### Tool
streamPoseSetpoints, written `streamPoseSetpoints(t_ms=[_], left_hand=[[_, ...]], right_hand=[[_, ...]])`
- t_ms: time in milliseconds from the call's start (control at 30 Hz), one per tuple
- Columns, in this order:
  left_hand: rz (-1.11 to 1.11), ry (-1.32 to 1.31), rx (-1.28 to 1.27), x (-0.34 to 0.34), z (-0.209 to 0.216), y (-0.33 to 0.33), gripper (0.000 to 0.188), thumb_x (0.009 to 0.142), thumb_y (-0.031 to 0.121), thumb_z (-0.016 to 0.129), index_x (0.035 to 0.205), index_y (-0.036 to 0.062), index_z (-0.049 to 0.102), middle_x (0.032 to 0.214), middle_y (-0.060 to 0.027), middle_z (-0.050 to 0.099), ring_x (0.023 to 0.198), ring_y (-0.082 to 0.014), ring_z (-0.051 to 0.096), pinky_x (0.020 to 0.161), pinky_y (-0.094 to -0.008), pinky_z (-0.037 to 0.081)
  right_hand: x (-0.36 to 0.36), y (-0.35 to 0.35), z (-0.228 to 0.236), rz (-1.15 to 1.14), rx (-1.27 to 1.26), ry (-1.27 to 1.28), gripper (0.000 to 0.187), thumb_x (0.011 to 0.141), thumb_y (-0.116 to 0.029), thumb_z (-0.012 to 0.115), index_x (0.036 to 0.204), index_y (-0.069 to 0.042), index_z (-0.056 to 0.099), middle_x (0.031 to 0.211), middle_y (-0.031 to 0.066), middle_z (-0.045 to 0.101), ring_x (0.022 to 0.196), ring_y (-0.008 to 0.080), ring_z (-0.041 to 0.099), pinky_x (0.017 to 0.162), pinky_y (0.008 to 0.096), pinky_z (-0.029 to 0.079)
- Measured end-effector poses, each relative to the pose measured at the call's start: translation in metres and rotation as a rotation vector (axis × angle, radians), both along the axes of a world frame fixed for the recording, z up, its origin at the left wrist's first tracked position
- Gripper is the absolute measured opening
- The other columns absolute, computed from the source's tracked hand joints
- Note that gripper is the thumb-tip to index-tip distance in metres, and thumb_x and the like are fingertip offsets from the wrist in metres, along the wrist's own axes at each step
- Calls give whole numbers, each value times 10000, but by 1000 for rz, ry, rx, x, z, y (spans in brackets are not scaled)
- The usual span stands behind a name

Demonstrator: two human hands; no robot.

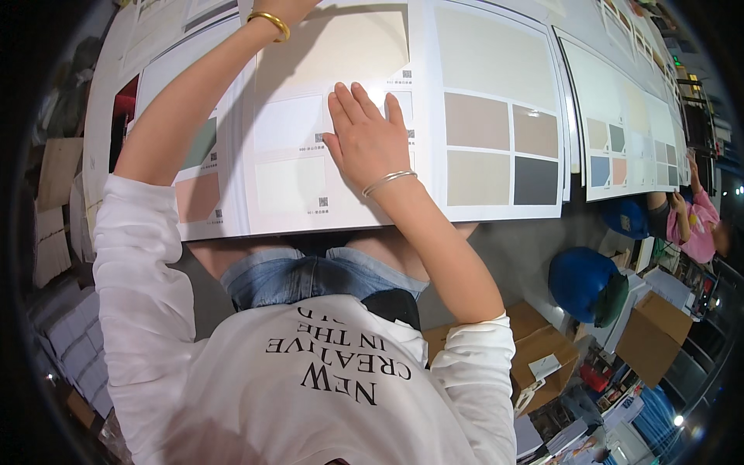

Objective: The recorder is inspecting and organizing various color sample boards and white frames on a large work table.

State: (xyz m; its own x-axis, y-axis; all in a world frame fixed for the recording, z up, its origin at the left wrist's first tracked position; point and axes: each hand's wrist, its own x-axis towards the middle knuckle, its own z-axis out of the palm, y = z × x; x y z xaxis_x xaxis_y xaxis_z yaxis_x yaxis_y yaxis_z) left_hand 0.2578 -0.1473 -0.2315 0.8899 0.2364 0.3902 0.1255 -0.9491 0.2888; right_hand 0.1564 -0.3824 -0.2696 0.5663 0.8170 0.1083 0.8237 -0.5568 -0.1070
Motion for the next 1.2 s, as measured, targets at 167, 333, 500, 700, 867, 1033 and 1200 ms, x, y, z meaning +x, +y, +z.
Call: streamPoseSetpoints(t_ms=[167,333,500,700,867,1033,1200], left_hand=[[-52,12,-78,24,-38,24,194,842,231,675,992,141,760,1006,-89,686,961,-252,627,891,-424,437],[-27,75,-32,9,-21,4,214,833,218,673,997,108,754,1019,-112,686,984,-280,623,897,-437,435],[-72,85,-10,4,-28,11,271,870,209,624,1096,89,711,1113,-123,668,1116,-292,579,969,-450,398],[-1,77,-219,-14,-30,55,340,911,192,554,1215,61,633,1270,-139,614,1254,-296,509,1085,-465,327],[-110,106,-172,-57,-84,135,429,984,213,507,1400,111,499,1419,-121,531,1316,-294,495,1080,-358,395],[-157,30,64,-79,-100,133,443,997,170,414,1431,88,430,1487,-121,447,1420,-284,345,1185,-381,245],[-83,51,-126,-83,-87,123,467,965,60,382,1431,62,408,1452,-177,467,1393,-294,382,1190,-400,255]], right_hand=[[1,9,6,-61,-15,70,544,981,-371,485,1418,-49,475,1514,76,431,1417,200,367,1142,484,276],[2,10,6,-61,10,104,540,972,-363,503,1407,-44,488,1505,83,443,1409,208,381,1139,485,279],[2,11,5,-53,80,39,487,927,-328,573,1337,-65,554,1445,72,514,1347,222,466,1093,477,346],[2,8,7,-50,42,103,539,952,-346,539,1389,-31,504,1486,96,465,1389,222,407,1119,486,305],[0,5,6,-37,5,121,615,950,-369,535,1447,-24,422,1548,111,370,1441,233,328,1152,501,257],[-3,13,7,11,8,175,651,954,-377,521,1482,-30,365,1580,107,316,1470,232,273,1185,517,172],[-15,67,3,332,-2,221,589,967,-361,489,1472,-71,397,1569,62,345,1452,192,305,1186,538,157]])
